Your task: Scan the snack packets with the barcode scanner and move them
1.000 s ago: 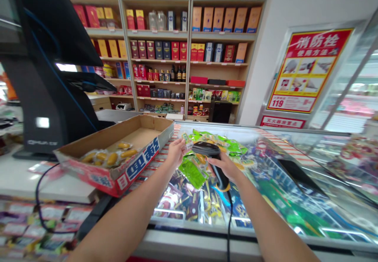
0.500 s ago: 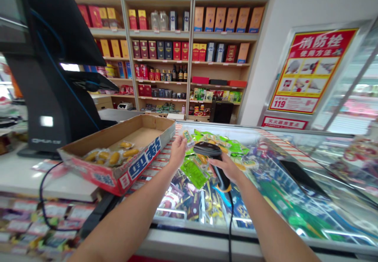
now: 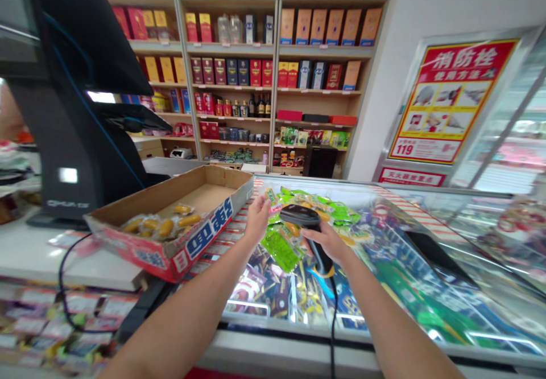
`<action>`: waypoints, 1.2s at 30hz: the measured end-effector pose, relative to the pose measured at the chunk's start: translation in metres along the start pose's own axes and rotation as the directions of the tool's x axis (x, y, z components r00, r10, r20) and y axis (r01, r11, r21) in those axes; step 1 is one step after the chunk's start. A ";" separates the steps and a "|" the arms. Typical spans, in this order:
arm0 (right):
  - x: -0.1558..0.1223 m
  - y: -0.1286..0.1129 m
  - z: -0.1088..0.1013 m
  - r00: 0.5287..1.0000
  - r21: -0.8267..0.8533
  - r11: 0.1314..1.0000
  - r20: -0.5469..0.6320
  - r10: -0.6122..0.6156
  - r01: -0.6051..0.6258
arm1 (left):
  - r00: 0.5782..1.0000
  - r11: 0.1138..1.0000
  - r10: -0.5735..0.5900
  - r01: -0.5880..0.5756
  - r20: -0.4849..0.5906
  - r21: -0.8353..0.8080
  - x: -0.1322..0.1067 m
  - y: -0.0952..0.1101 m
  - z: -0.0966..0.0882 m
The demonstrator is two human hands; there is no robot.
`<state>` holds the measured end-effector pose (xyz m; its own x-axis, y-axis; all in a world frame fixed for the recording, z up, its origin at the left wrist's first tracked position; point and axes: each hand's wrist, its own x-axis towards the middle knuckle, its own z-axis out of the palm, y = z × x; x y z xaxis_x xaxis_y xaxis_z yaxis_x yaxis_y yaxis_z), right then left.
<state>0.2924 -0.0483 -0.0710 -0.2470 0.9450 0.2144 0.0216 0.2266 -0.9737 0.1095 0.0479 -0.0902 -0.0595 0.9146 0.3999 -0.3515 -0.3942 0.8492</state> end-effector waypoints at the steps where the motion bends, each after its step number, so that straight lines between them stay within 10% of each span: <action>1: 0.000 0.000 0.000 1.000 0.005 1.000 0.001 0.002 -0.002 | 1.000 1.000 0.013 -0.013 0.007 0.003 0.000 0.001 0.000; 9: 0.006 0.009 -0.003 1.000 0.025 1.000 -0.006 0.015 -0.014 | 0.999 0.999 -0.036 0.037 0.019 -0.033 -0.005 0.011 0.004; 18: 0.019 -0.008 0.027 0.999 0.057 0.998 0.029 -0.028 0.026 | 0.955 0.923 0.281 -0.241 -0.096 0.300 0.011 0.063 -0.023; 21: 0.032 -0.027 0.054 0.990 0.030 0.997 0.121 -0.073 0.070 | 0.885 0.841 0.409 -0.271 -0.222 0.468 0.014 0.100 -0.049; 27: 0.054 -0.052 0.104 0.977 0.056 0.995 0.191 -0.091 0.081 | 0.612 0.647 0.665 -0.186 -0.428 0.739 0.011 0.149 -0.099; 36: 0.046 -0.037 0.071 0.998 0.090 0.994 0.029 -0.059 0.056 | 0.658 0.550 0.723 -0.366 -0.209 0.750 0.006 0.121 -0.060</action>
<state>0.2117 -0.0298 -0.0309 -0.2760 0.9228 0.2689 -0.0794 0.2570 -0.9632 0.0106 0.0106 -0.0058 -0.4884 0.3358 0.8054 0.5296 -0.6195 0.5794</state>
